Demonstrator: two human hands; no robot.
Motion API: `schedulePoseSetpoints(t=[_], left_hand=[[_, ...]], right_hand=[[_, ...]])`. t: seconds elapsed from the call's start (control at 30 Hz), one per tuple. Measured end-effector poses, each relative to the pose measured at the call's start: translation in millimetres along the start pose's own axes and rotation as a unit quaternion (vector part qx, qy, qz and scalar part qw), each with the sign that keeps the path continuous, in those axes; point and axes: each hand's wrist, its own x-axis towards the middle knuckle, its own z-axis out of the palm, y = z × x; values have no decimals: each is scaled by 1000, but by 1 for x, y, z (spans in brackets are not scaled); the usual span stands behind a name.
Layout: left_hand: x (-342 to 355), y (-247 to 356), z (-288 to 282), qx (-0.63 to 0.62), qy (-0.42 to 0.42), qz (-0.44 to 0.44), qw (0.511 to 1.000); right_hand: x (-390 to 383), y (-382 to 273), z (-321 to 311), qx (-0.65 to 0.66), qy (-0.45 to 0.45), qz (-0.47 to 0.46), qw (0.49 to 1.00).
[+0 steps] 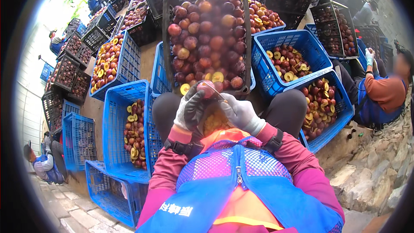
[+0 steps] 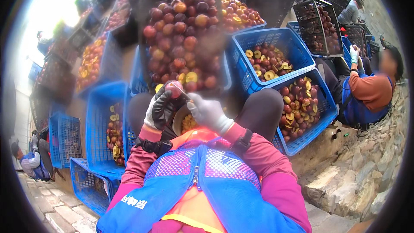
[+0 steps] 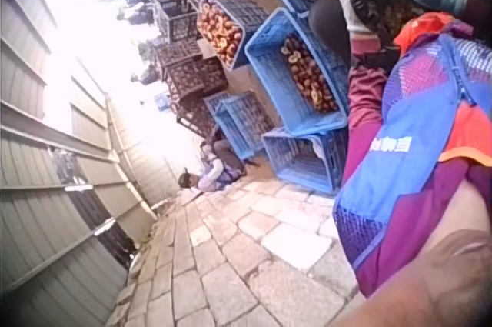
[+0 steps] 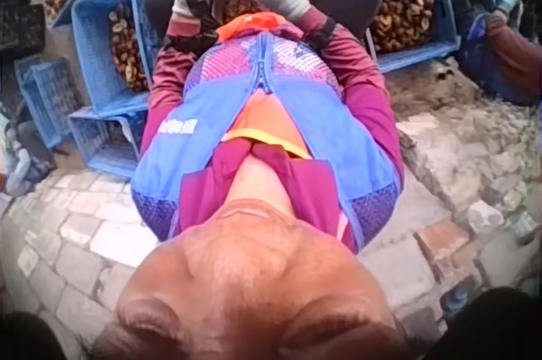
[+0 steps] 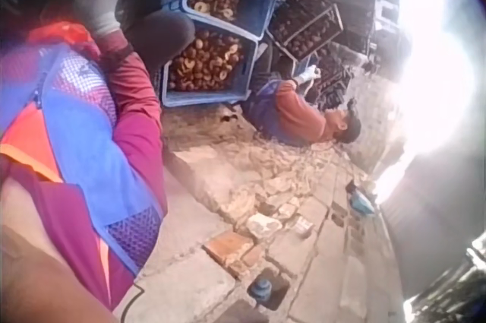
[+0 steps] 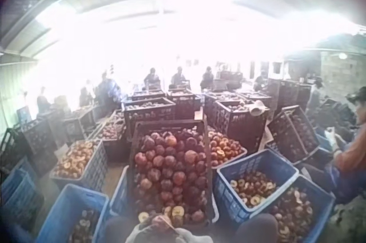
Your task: The recorder is peeling and pitting plums or nectarines using a small hand knife.
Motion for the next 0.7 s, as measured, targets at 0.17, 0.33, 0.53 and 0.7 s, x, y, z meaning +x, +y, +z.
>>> schedulePoseSetpoints(t=[0.17, 0.33, 0.53, 0.7], left_hand=[[4, -10, -17, 32, 7, 3, 999], [-4, -12, 7, 191, 39, 34, 980], [2, -26, 6, 210, 109, 72, 969], [18, -37, -59, -115, 78, 1, 990]], right_hand=[[-5, 3, 3, -4, -14, 10, 1000], [-5, 4, 0, -50, -68, 8, 996], [-8, 12, 13, -80, -80, 8, 994], [-14, 1, 11, -108, -77, -5, 991]])
